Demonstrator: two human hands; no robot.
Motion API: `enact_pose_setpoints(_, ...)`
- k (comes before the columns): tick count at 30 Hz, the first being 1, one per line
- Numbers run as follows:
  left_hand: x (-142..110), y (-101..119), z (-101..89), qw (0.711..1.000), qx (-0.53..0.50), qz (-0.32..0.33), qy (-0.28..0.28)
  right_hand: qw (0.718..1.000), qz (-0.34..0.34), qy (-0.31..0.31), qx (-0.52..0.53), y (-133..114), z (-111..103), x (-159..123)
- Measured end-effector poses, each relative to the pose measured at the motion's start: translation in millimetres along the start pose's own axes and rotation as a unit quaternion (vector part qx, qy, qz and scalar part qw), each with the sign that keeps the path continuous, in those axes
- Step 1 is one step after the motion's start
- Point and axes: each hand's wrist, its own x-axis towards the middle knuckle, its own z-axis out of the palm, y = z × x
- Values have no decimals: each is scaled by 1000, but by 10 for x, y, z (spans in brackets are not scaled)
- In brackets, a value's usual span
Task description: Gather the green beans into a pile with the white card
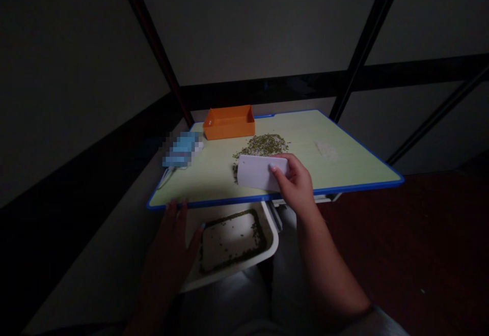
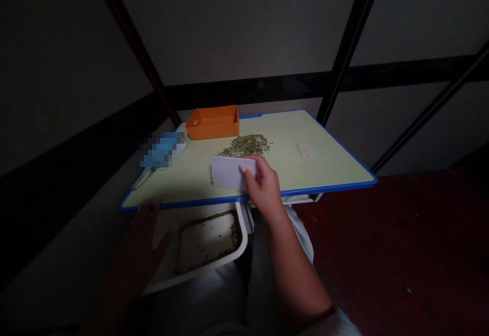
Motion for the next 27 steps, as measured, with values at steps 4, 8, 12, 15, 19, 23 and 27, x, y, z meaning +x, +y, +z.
enact_pose_setpoints(4,4,5,-10,1000,0,-4,1,1000,-3,5,2,24,13,0)
enact_pose_setpoints(8,6,-3,-12,1000,1,1,4,1000,-4,8,-3,28,43,-1)
enact_pose_setpoints(12,4,-6,-3,1000,-2,3,2,1000,-2,9,-15,15,65,-7)
enact_pose_setpoints(15,0,-2,3,1000,-4,-5,3,1000,2,7,-15,11,85,-15)
enact_pose_setpoints(19,-4,-7,-1,1000,-8,-3,-3,1000,9,0,-9,2,122,-28)
enact_pose_setpoints(23,0,-15,-1,1000,-4,5,0,1000,10,-9,0,-15,139,-33)
enact_pose_setpoints(27,0,-15,14,1000,-1,9,12,1000,7,-17,14,-12,115,-23)
